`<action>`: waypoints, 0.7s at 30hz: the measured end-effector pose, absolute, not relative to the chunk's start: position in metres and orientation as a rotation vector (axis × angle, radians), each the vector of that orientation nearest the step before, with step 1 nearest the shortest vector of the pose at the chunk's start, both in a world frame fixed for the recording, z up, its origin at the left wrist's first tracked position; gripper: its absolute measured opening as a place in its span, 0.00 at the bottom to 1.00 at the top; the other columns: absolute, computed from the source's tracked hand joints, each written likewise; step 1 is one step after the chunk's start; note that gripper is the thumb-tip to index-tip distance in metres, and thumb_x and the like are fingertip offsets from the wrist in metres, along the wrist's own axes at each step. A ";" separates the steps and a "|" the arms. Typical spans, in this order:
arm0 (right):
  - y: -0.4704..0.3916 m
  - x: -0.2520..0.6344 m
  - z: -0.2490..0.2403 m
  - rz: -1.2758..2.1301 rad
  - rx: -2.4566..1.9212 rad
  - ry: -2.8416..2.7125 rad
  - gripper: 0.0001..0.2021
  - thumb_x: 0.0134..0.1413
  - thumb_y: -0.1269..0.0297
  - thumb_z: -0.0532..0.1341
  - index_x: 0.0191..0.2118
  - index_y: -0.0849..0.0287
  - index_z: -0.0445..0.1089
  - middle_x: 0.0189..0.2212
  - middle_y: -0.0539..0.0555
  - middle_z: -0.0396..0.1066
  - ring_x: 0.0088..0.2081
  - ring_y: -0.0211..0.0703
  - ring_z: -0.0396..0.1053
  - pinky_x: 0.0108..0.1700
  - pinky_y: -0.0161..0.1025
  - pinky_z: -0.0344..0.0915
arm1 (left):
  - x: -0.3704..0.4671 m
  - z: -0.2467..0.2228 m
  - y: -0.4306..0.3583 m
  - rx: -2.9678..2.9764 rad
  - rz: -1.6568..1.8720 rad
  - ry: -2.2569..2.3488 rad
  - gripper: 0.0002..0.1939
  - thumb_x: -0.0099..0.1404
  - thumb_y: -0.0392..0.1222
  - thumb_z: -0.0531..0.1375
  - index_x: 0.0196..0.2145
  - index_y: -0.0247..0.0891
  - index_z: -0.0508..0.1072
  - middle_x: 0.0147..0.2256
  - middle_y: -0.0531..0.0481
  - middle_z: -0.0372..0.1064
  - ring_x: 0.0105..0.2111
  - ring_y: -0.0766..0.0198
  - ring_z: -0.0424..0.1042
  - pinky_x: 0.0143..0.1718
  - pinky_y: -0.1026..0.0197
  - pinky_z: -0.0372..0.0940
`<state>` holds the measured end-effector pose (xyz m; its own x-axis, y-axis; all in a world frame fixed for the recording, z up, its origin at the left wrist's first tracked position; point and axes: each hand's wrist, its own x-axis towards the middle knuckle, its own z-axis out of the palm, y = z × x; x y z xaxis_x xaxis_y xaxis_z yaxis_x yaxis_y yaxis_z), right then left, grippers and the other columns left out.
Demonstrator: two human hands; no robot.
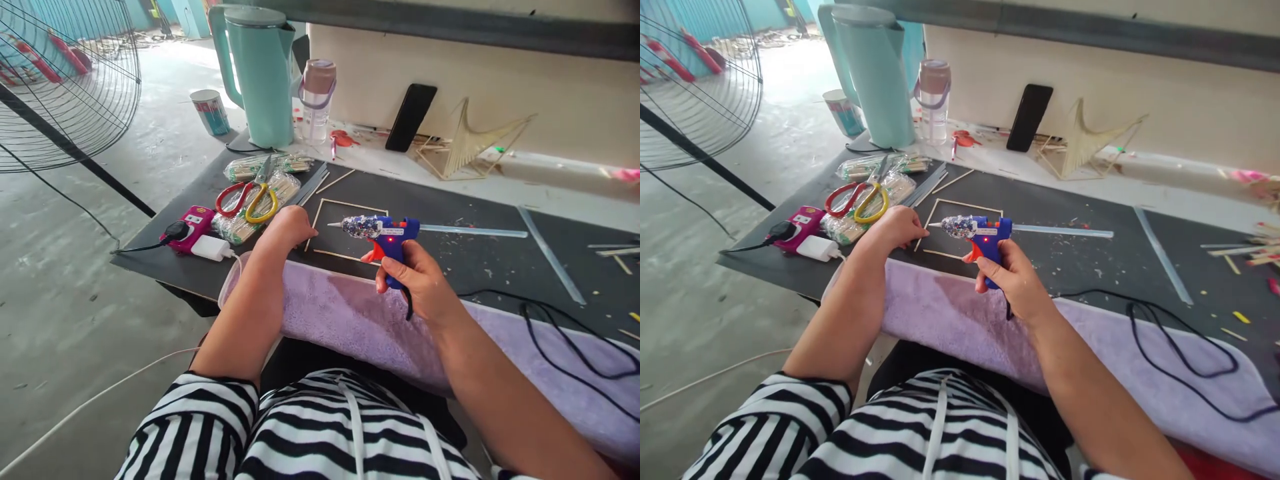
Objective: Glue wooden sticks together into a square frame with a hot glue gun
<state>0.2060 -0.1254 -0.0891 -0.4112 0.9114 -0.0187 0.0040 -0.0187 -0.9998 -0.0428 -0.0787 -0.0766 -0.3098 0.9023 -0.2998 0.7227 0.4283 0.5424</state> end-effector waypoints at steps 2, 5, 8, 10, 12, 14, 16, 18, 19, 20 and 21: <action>-0.126 0.210 -0.090 1.528 -1.021 -1.528 0.15 0.54 0.55 0.67 0.44 0.52 0.66 0.46 0.52 0.78 0.24 0.36 0.71 0.26 0.38 0.68 | -0.043 -0.075 -0.080 1.408 0.343 2.084 0.07 0.60 0.41 0.67 0.30 0.33 0.80 0.15 0.53 0.63 0.23 0.60 0.73 0.28 0.63 0.68; -0.128 0.211 -0.092 1.530 -1.026 -1.588 0.21 0.52 0.57 0.68 0.51 0.51 0.64 0.46 0.53 0.78 0.22 0.35 0.69 0.24 0.38 0.69 | -0.046 -0.073 -0.083 1.381 0.322 2.057 0.09 0.64 0.41 0.64 0.37 0.33 0.80 0.16 0.53 0.65 0.21 0.62 0.73 0.26 0.63 0.68; -0.132 0.205 -0.099 1.500 -1.052 -1.698 0.22 0.53 0.59 0.67 0.53 0.51 0.63 0.43 0.52 0.77 0.21 0.35 0.67 0.23 0.38 0.69 | -0.049 -0.072 -0.085 1.366 0.331 2.031 0.07 0.64 0.40 0.65 0.37 0.35 0.80 0.18 0.52 0.68 0.22 0.63 0.74 0.27 0.64 0.69; -0.136 0.198 -0.105 1.460 -1.073 -1.770 0.19 0.55 0.61 0.65 0.52 0.51 0.65 0.42 0.52 0.77 0.21 0.35 0.66 0.23 0.38 0.69 | -0.050 -0.071 -0.086 1.369 0.315 2.024 0.05 0.64 0.39 0.65 0.36 0.35 0.80 0.18 0.52 0.69 0.22 0.64 0.74 0.28 0.64 0.69; -0.138 0.191 -0.109 1.427 -1.072 -1.814 0.16 0.55 0.61 0.64 0.50 0.51 0.66 0.41 0.52 0.76 0.21 0.36 0.66 0.23 0.38 0.68 | -0.048 -0.068 -0.086 1.384 0.292 2.033 0.06 0.64 0.38 0.64 0.35 0.35 0.80 0.18 0.52 0.68 0.23 0.63 0.74 0.28 0.64 0.69; -0.139 0.186 -0.111 1.398 -1.081 -1.837 0.15 0.56 0.61 0.63 0.49 0.52 0.66 0.40 0.52 0.75 0.21 0.37 0.66 0.22 0.39 0.67 | -0.046 -0.066 -0.086 1.393 0.245 2.051 0.07 0.65 0.39 0.64 0.36 0.34 0.80 0.17 0.52 0.67 0.23 0.62 0.74 0.27 0.64 0.69; -0.139 0.184 -0.111 1.362 -1.100 -1.854 0.15 0.56 0.61 0.63 0.49 0.52 0.66 0.38 0.51 0.75 0.21 0.37 0.65 0.22 0.39 0.67 | -0.043 -0.065 -0.086 1.407 0.181 2.062 0.09 0.65 0.42 0.64 0.36 0.33 0.80 0.16 0.52 0.66 0.23 0.60 0.75 0.27 0.63 0.69; -0.138 0.183 -0.110 1.332 -1.115 -1.868 0.14 0.55 0.61 0.63 0.48 0.52 0.66 0.35 0.50 0.74 0.20 0.37 0.65 0.22 0.39 0.66 | -0.041 -0.065 -0.085 1.438 0.115 2.066 0.11 0.65 0.44 0.64 0.35 0.32 0.81 0.17 0.51 0.66 0.25 0.58 0.76 0.29 0.62 0.70; -0.138 0.184 -0.109 1.319 -1.121 -1.871 0.14 0.55 0.61 0.62 0.48 0.52 0.66 0.34 0.49 0.74 0.20 0.37 0.65 0.22 0.39 0.66 | -0.040 -0.065 -0.084 1.458 0.090 2.070 0.11 0.64 0.44 0.65 0.34 0.31 0.81 0.18 0.50 0.67 0.26 0.58 0.76 0.31 0.61 0.70; -0.138 0.185 -0.108 1.309 -1.129 -1.875 0.14 0.55 0.61 0.62 0.47 0.52 0.66 0.33 0.49 0.74 0.20 0.37 0.65 0.23 0.39 0.66 | -0.039 -0.066 -0.083 1.478 0.068 2.079 0.12 0.64 0.44 0.65 0.33 0.31 0.81 0.18 0.49 0.67 0.27 0.57 0.77 0.32 0.61 0.71; -0.137 0.185 -0.108 1.301 -1.139 -1.877 0.13 0.55 0.61 0.62 0.46 0.52 0.66 0.33 0.49 0.73 0.20 0.38 0.65 0.23 0.39 0.66 | -0.039 -0.067 -0.082 1.492 0.050 2.091 0.12 0.63 0.44 0.66 0.33 0.30 0.81 0.19 0.49 0.68 0.29 0.56 0.77 0.34 0.60 0.71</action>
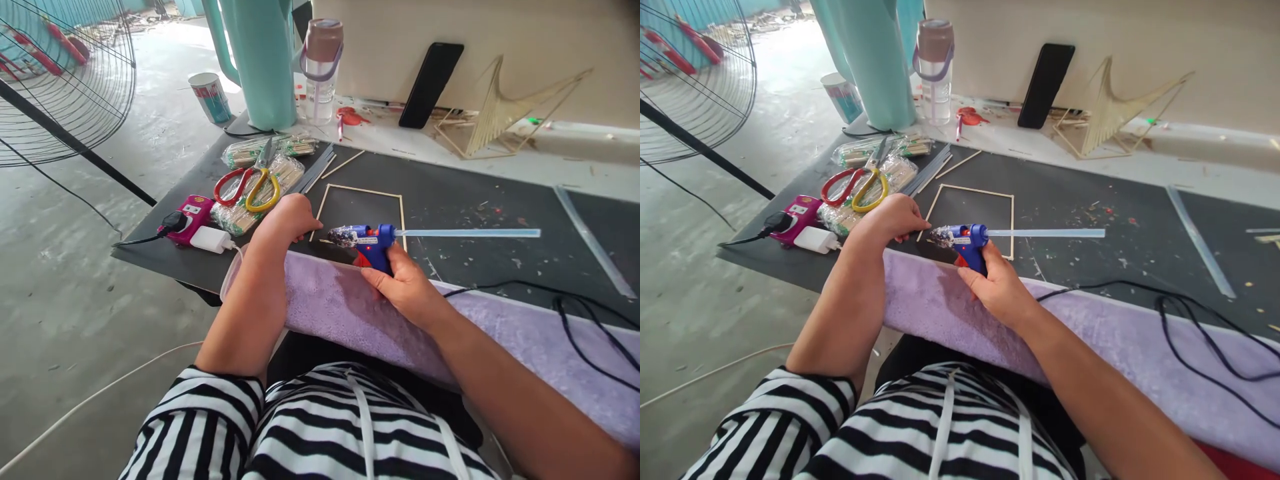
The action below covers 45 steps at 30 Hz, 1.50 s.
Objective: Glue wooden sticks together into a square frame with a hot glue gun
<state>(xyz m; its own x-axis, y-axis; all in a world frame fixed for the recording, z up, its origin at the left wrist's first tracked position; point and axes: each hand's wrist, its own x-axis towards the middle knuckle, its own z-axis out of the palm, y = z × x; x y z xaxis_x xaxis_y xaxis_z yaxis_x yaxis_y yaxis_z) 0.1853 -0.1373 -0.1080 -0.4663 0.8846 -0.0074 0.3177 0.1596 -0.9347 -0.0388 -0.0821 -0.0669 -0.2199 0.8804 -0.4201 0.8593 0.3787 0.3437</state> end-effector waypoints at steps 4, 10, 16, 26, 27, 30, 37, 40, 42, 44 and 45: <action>-0.137 0.186 -0.108 1.304 -1.143 -1.860 0.12 0.55 0.61 0.62 0.45 0.52 0.66 0.32 0.49 0.73 0.20 0.37 0.64 0.22 0.39 0.65 | -0.038 -0.069 -0.079 1.468 0.035 2.112 0.13 0.64 0.45 0.65 0.35 0.30 0.80 0.19 0.49 0.67 0.29 0.55 0.77 0.33 0.61 0.71; -0.141 0.184 -0.106 1.351 -1.149 -1.838 0.11 0.57 0.61 0.62 0.46 0.53 0.66 0.35 0.49 0.72 0.21 0.36 0.64 0.24 0.38 0.65 | -0.047 -0.067 -0.083 1.407 0.184 2.058 0.10 0.67 0.42 0.62 0.41 0.33 0.78 0.17 0.54 0.65 0.20 0.65 0.71 0.26 0.65 0.68; -0.142 0.184 -0.106 1.388 -1.176 -1.858 0.12 0.58 0.60 0.61 0.47 0.54 0.65 0.35 0.50 0.71 0.22 0.36 0.64 0.25 0.39 0.65 | -0.050 -0.063 -0.086 1.453 0.145 2.027 0.10 0.66 0.43 0.62 0.38 0.35 0.79 0.15 0.54 0.64 0.17 0.67 0.67 0.24 0.66 0.65; -0.142 0.183 -0.106 1.329 -1.215 -1.941 0.11 0.58 0.60 0.60 0.46 0.54 0.65 0.32 0.49 0.72 0.21 0.36 0.64 0.27 0.40 0.65 | -0.048 -0.065 -0.085 1.482 0.130 2.017 0.09 0.63 0.44 0.63 0.37 0.36 0.80 0.15 0.55 0.62 0.17 0.67 0.66 0.25 0.67 0.64; -0.142 0.183 -0.106 1.327 -1.215 -1.944 0.11 0.58 0.60 0.60 0.46 0.54 0.65 0.31 0.49 0.71 0.21 0.36 0.64 0.27 0.40 0.65 | -0.048 -0.066 -0.084 1.483 0.128 2.017 0.09 0.63 0.44 0.63 0.37 0.37 0.81 0.15 0.55 0.62 0.18 0.67 0.67 0.25 0.67 0.64; -0.141 0.181 -0.106 1.329 -1.212 -1.948 0.11 0.58 0.60 0.60 0.46 0.54 0.65 0.31 0.49 0.71 0.21 0.37 0.64 0.26 0.40 0.64 | -0.049 -0.067 -0.084 1.504 0.134 2.006 0.10 0.64 0.43 0.63 0.38 0.36 0.81 0.15 0.55 0.62 0.18 0.67 0.66 0.25 0.66 0.64; -0.141 0.179 -0.106 1.311 -1.223 -1.963 0.12 0.59 0.59 0.60 0.47 0.54 0.65 0.34 0.50 0.71 0.22 0.37 0.64 0.27 0.41 0.65 | -0.049 -0.067 -0.084 1.531 0.111 1.988 0.09 0.64 0.43 0.63 0.37 0.37 0.81 0.15 0.56 0.61 0.17 0.69 0.64 0.24 0.68 0.63; -0.141 0.178 -0.105 1.263 -1.247 -1.980 0.11 0.59 0.59 0.60 0.46 0.54 0.65 0.29 0.49 0.69 0.21 0.38 0.64 0.27 0.41 0.64 | -0.049 -0.068 -0.084 1.547 0.118 1.987 0.09 0.63 0.43 0.63 0.37 0.37 0.81 0.15 0.55 0.61 0.17 0.69 0.65 0.25 0.67 0.63; -0.141 0.177 -0.105 1.260 -1.252 -1.983 0.12 0.59 0.59 0.59 0.47 0.54 0.65 0.28 0.48 0.68 0.21 0.38 0.63 0.27 0.40 0.64 | -0.050 -0.070 -0.084 1.556 0.124 1.984 0.09 0.63 0.43 0.63 0.36 0.37 0.81 0.15 0.55 0.62 0.18 0.68 0.65 0.26 0.67 0.64; -0.141 0.177 -0.106 1.269 -1.259 -1.984 0.12 0.59 0.58 0.59 0.47 0.54 0.65 0.27 0.47 0.68 0.20 0.38 0.63 0.27 0.40 0.64 | -0.050 -0.071 -0.083 1.558 0.134 1.982 0.09 0.63 0.44 0.63 0.36 0.37 0.81 0.15 0.55 0.62 0.18 0.69 0.65 0.26 0.68 0.64; -0.141 0.177 -0.106 1.269 -1.265 -1.985 0.13 0.59 0.58 0.59 0.48 0.54 0.65 0.27 0.47 0.68 0.20 0.38 0.63 0.27 0.40 0.63 | -0.050 -0.071 -0.083 1.559 0.138 1.980 0.09 0.63 0.44 0.63 0.36 0.37 0.81 0.15 0.55 0.62 0.18 0.69 0.65 0.26 0.68 0.64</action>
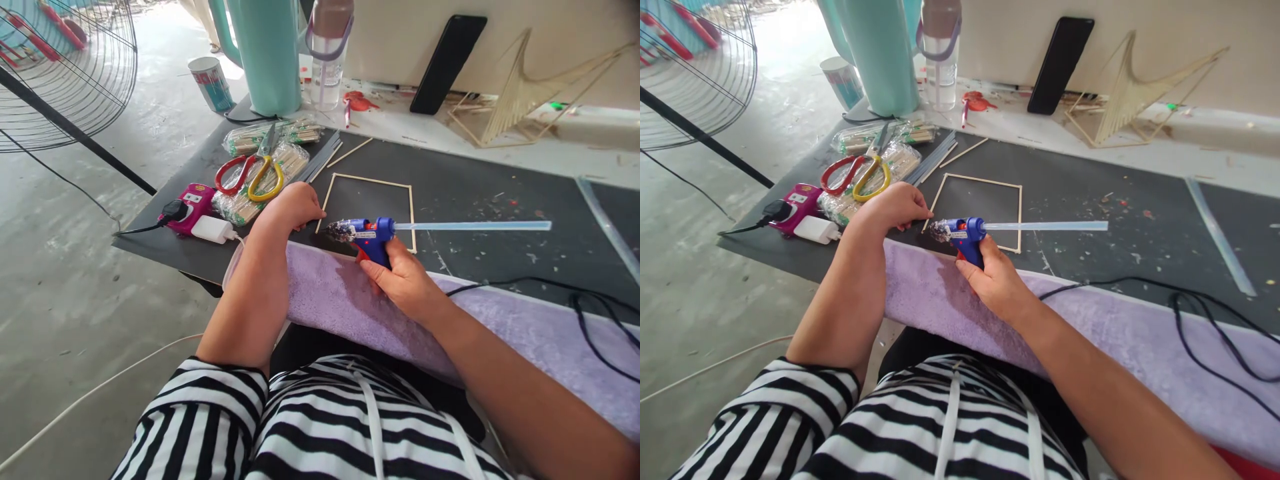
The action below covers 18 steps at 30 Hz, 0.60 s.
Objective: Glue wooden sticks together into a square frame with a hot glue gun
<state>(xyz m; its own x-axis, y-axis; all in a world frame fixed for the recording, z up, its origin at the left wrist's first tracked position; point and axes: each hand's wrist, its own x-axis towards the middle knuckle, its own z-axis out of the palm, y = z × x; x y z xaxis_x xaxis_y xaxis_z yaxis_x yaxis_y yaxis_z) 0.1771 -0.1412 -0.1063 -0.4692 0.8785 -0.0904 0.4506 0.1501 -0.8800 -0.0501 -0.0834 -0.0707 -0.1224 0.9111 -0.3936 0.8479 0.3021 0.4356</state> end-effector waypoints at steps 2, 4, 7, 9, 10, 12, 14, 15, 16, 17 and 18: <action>-0.141 0.177 -0.108 1.256 -1.274 -1.992 0.13 0.60 0.58 0.59 0.48 0.54 0.65 0.27 0.48 0.68 0.21 0.38 0.63 0.26 0.40 0.63 | -0.050 -0.070 -0.083 1.556 0.134 1.977 0.09 0.63 0.43 0.62 0.36 0.37 0.81 0.16 0.55 0.62 0.18 0.68 0.65 0.26 0.68 0.64; -0.141 0.177 -0.109 1.233 -1.272 -2.003 0.13 0.60 0.57 0.59 0.48 0.55 0.65 0.26 0.48 0.68 0.21 0.39 0.63 0.27 0.41 0.63 | -0.049 -0.069 -0.084 1.546 0.124 1.979 0.10 0.63 0.43 0.62 0.37 0.36 0.81 0.16 0.55 0.62 0.18 0.68 0.65 0.26 0.67 0.64; -0.141 0.176 -0.108 1.213 -1.268 -2.018 0.13 0.60 0.58 0.59 0.48 0.55 0.65 0.26 0.48 0.67 0.21 0.40 0.63 0.28 0.41 0.64 | -0.048 -0.068 -0.084 1.530 0.111 1.993 0.10 0.64 0.44 0.62 0.37 0.36 0.81 0.16 0.55 0.62 0.19 0.68 0.66 0.26 0.67 0.65; -0.141 0.176 -0.107 1.199 -1.277 -2.026 0.12 0.60 0.59 0.59 0.48 0.55 0.66 0.26 0.48 0.68 0.23 0.41 0.64 0.29 0.42 0.65 | -0.048 -0.068 -0.084 1.529 0.113 1.999 0.10 0.64 0.44 0.63 0.37 0.37 0.81 0.16 0.55 0.62 0.19 0.67 0.67 0.27 0.67 0.65; -0.141 0.176 -0.107 1.183 -1.279 -2.032 0.12 0.60 0.59 0.59 0.47 0.55 0.66 0.27 0.49 0.68 0.24 0.42 0.66 0.31 0.43 0.66 | -0.048 -0.068 -0.084 1.531 0.120 2.000 0.10 0.64 0.44 0.63 0.37 0.37 0.81 0.16 0.55 0.62 0.19 0.67 0.67 0.27 0.67 0.65; -0.141 0.176 -0.106 1.140 -1.269 -2.038 0.11 0.59 0.60 0.59 0.46 0.55 0.67 0.30 0.52 0.71 0.31 0.46 0.70 0.35 0.44 0.68 | -0.048 -0.069 -0.084 1.532 0.138 1.994 0.09 0.63 0.44 0.63 0.36 0.37 0.81 0.16 0.55 0.62 0.19 0.67 0.67 0.27 0.67 0.65; -0.141 0.176 -0.106 1.112 -1.248 -2.041 0.10 0.59 0.60 0.60 0.45 0.54 0.67 0.34 0.54 0.73 0.39 0.51 0.73 0.41 0.46 0.70 | -0.049 -0.069 -0.084 1.529 0.152 1.994 0.10 0.63 0.44 0.63 0.36 0.37 0.81 0.16 0.54 0.63 0.20 0.66 0.68 0.28 0.66 0.65; -0.141 0.175 -0.106 1.107 -1.237 -2.041 0.10 0.59 0.60 0.60 0.46 0.54 0.67 0.35 0.55 0.74 0.42 0.52 0.73 0.42 0.47 0.70 | -0.049 -0.069 -0.084 1.526 0.154 1.996 0.10 0.63 0.44 0.63 0.36 0.36 0.81 0.16 0.53 0.64 0.21 0.65 0.69 0.28 0.65 0.65; -0.141 0.175 -0.106 1.103 -1.229 -2.040 0.10 0.59 0.60 0.60 0.46 0.54 0.68 0.36 0.55 0.74 0.45 0.53 0.73 0.44 0.48 0.71 | -0.049 -0.069 -0.084 1.524 0.152 1.998 0.10 0.62 0.44 0.64 0.37 0.37 0.81 0.17 0.53 0.65 0.22 0.64 0.70 0.29 0.65 0.66; -0.141 0.175 -0.106 1.100 -1.222 -2.039 0.11 0.59 0.61 0.60 0.47 0.53 0.68 0.36 0.55 0.74 0.46 0.54 0.73 0.45 0.48 0.71 | -0.048 -0.069 -0.084 1.521 0.148 2.001 0.10 0.62 0.44 0.64 0.37 0.37 0.82 0.17 0.52 0.65 0.22 0.64 0.71 0.30 0.65 0.66; -0.141 0.175 -0.107 1.097 -1.217 -2.037 0.11 0.59 0.61 0.60 0.48 0.53 0.68 0.37 0.55 0.74 0.47 0.54 0.73 0.45 0.49 0.71 | -0.048 -0.068 -0.084 1.517 0.144 2.005 0.10 0.62 0.44 0.64 0.37 0.37 0.82 0.17 0.52 0.66 0.23 0.63 0.72 0.31 0.65 0.66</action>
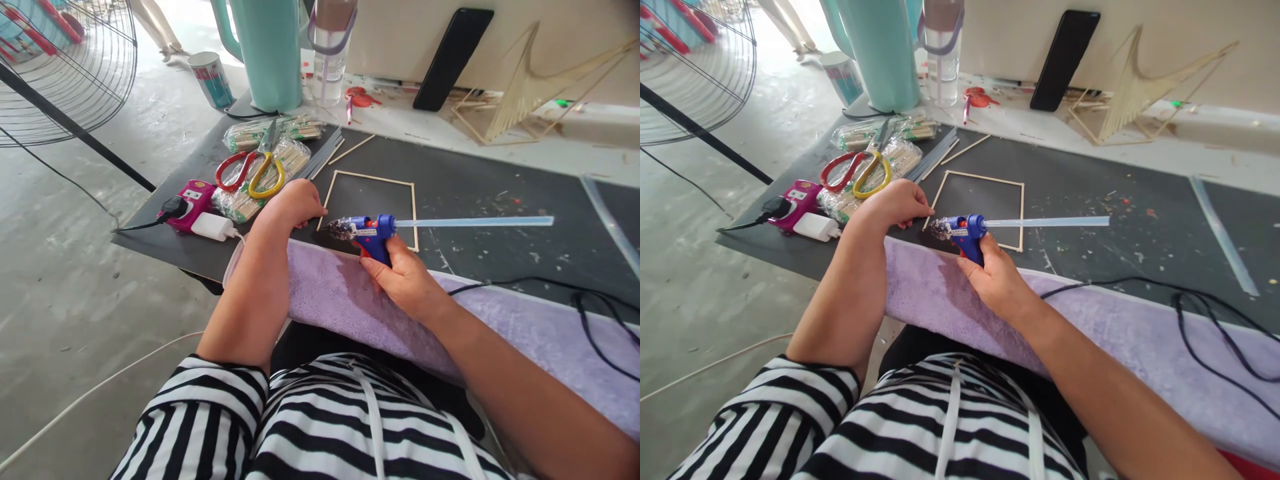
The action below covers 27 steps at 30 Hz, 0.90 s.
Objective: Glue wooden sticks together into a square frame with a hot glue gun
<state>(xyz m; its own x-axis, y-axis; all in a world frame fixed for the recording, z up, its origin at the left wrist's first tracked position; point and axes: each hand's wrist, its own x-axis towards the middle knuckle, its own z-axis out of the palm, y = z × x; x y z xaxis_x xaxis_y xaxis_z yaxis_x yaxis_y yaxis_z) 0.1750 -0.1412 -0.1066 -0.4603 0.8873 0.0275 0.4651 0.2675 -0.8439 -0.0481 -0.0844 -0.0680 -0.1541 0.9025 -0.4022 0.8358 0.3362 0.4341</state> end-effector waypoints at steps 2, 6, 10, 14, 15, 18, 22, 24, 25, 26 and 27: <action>-0.141 0.175 -0.107 1.092 -1.214 -2.032 0.12 0.59 0.61 0.60 0.48 0.53 0.68 0.37 0.55 0.75 0.48 0.55 0.73 0.46 0.49 0.72 | -0.048 -0.067 -0.085 1.511 0.135 2.009 0.10 0.62 0.44 0.64 0.37 0.38 0.82 0.17 0.53 0.65 0.23 0.64 0.72 0.31 0.66 0.66; -0.141 0.174 -0.106 1.084 -1.222 -2.027 0.11 0.59 0.61 0.61 0.47 0.53 0.69 0.39 0.57 0.75 0.48 0.55 0.73 0.46 0.49 0.72 | -0.047 -0.067 -0.085 1.512 0.132 2.003 0.10 0.64 0.44 0.63 0.38 0.37 0.81 0.16 0.53 0.65 0.23 0.64 0.71 0.30 0.66 0.66; -0.141 0.173 -0.105 1.082 -1.211 -2.029 0.11 0.58 0.62 0.60 0.47 0.54 0.69 0.41 0.58 0.75 0.49 0.57 0.72 0.46 0.50 0.72 | -0.048 -0.067 -0.084 1.511 0.140 2.000 0.10 0.63 0.44 0.63 0.38 0.37 0.81 0.18 0.52 0.66 0.23 0.64 0.72 0.30 0.65 0.67; -0.141 0.173 -0.106 1.086 -1.205 -2.024 0.11 0.58 0.62 0.60 0.47 0.54 0.68 0.40 0.58 0.75 0.48 0.56 0.72 0.45 0.49 0.71 | -0.048 -0.067 -0.084 1.517 0.145 2.005 0.10 0.63 0.44 0.63 0.37 0.36 0.81 0.17 0.52 0.66 0.22 0.65 0.71 0.29 0.66 0.66; -0.141 0.173 -0.106 1.086 -1.207 -2.021 0.11 0.58 0.62 0.60 0.47 0.54 0.69 0.39 0.57 0.75 0.48 0.56 0.72 0.45 0.49 0.72 | -0.048 -0.067 -0.084 1.522 0.148 2.003 0.10 0.63 0.44 0.63 0.37 0.36 0.81 0.18 0.52 0.66 0.23 0.64 0.71 0.29 0.65 0.66; -0.141 0.172 -0.107 1.085 -1.220 -2.013 0.11 0.58 0.61 0.61 0.46 0.54 0.69 0.38 0.57 0.74 0.46 0.56 0.73 0.44 0.48 0.72 | -0.048 -0.068 -0.084 1.523 0.148 2.000 0.10 0.63 0.44 0.63 0.38 0.36 0.82 0.19 0.51 0.68 0.24 0.63 0.73 0.30 0.64 0.67; -0.140 0.172 -0.108 1.107 -1.228 -2.008 0.11 0.58 0.61 0.61 0.47 0.53 0.69 0.38 0.57 0.74 0.45 0.56 0.73 0.44 0.49 0.71 | -0.048 -0.067 -0.085 1.516 0.147 2.001 0.10 0.62 0.44 0.64 0.38 0.37 0.81 0.19 0.51 0.68 0.24 0.63 0.73 0.30 0.65 0.67; -0.140 0.172 -0.109 1.113 -1.224 -2.005 0.12 0.58 0.61 0.62 0.47 0.53 0.69 0.38 0.57 0.74 0.46 0.55 0.73 0.44 0.49 0.71 | -0.047 -0.067 -0.084 1.518 0.144 2.003 0.10 0.62 0.44 0.64 0.38 0.36 0.82 0.19 0.51 0.68 0.24 0.63 0.73 0.31 0.64 0.67; -0.140 0.172 -0.109 1.113 -1.223 -2.003 0.12 0.58 0.61 0.61 0.48 0.53 0.69 0.38 0.57 0.75 0.46 0.55 0.73 0.45 0.49 0.71 | -0.047 -0.067 -0.084 1.518 0.140 2.006 0.10 0.62 0.44 0.64 0.38 0.37 0.82 0.19 0.51 0.68 0.25 0.62 0.73 0.31 0.64 0.67; -0.140 0.172 -0.109 1.110 -1.224 -2.001 0.12 0.58 0.61 0.61 0.48 0.53 0.69 0.39 0.57 0.75 0.46 0.55 0.73 0.45 0.49 0.71 | -0.047 -0.067 -0.084 1.515 0.135 2.011 0.10 0.62 0.44 0.64 0.38 0.37 0.82 0.19 0.51 0.68 0.25 0.63 0.73 0.31 0.65 0.67; -0.140 0.172 -0.109 1.109 -1.227 -2.000 0.13 0.58 0.61 0.61 0.48 0.53 0.69 0.39 0.57 0.75 0.46 0.55 0.73 0.45 0.49 0.71 | -0.047 -0.067 -0.084 1.513 0.132 2.014 0.10 0.62 0.44 0.64 0.38 0.37 0.82 0.18 0.51 0.68 0.25 0.63 0.73 0.31 0.65 0.67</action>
